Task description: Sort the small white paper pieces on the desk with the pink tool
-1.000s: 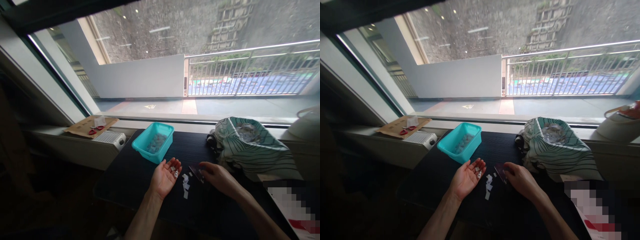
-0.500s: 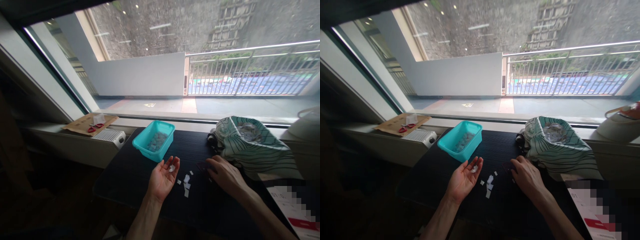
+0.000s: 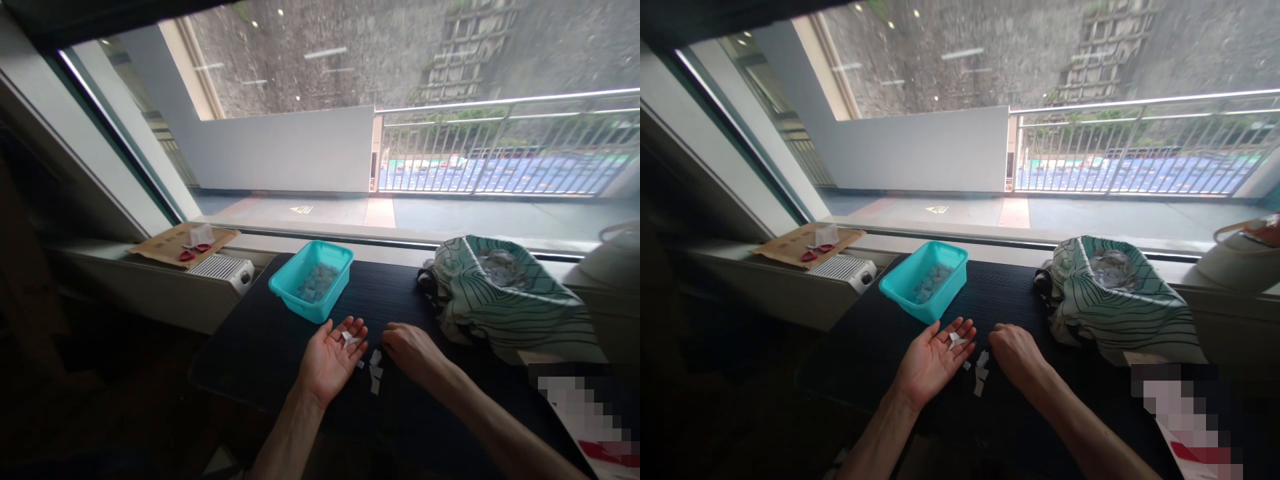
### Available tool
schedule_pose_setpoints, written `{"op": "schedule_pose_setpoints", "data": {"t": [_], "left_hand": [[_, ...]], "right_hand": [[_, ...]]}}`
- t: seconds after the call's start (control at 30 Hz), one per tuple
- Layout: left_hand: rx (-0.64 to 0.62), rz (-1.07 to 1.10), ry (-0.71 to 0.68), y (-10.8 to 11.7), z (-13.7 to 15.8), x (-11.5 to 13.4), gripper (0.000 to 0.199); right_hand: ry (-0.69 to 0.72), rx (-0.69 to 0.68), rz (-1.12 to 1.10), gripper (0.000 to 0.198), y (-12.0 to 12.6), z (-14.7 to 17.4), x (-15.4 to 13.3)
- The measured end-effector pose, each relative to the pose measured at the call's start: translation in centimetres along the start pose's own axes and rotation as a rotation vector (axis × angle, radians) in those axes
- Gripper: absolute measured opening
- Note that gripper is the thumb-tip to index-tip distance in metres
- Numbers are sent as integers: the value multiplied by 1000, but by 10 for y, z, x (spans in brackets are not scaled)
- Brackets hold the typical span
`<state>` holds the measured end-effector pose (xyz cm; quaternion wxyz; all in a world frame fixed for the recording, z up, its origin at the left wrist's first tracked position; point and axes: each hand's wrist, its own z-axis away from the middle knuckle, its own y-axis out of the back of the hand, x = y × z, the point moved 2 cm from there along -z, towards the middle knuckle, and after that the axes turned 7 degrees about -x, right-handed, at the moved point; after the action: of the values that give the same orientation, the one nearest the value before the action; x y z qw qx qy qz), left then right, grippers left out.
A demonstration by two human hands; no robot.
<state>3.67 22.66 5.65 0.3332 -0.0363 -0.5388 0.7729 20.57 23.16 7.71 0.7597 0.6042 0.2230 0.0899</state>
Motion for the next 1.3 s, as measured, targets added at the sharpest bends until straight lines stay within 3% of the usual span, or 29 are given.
{"op": "schedule_pose_setpoints", "data": {"t": [0.1,0.2,0.33,0.4,0.5,0.57,0.63,0.73,0.87,1.0,1.17,1.3], "left_hand": [[11,-7,14,-4,-3,-4,26],[32,-1,33,-9,-7,-9,27],[40,-5,57,-21,-12,-13,28],[32,-9,58,-26,-15,-15,27],[18,-24,68,-32,-21,-20,26],[12,-35,90,-35,-24,-24,26],[4,-37,105,-38,-26,-29,25],[-8,-30,95,-41,-26,-29,26],[-23,-30,69,-40,-24,-23,27],[-8,-34,73,-37,-26,-19,27],[-28,-31,102,-38,-28,-20,29],[-87,-18,121,-36,-25,-22,29]], "right_hand": [[-4,37,-9,27,-4,-4,-1],[17,102,-228,24,1,-5,8],[6,308,-430,25,36,11,53],[-120,476,-350,26,62,29,92],[-427,621,-90,29,94,57,153],[-491,528,3,30,102,65,186],[-455,404,11,31,99,64,209],[-446,416,-5,16,91,59,225],[-515,569,23,22,94,61,207],[-384,624,4,24,96,55,142],[84,317,-363,19,59,21,45],[128,195,-392,21,30,2,5]]}}
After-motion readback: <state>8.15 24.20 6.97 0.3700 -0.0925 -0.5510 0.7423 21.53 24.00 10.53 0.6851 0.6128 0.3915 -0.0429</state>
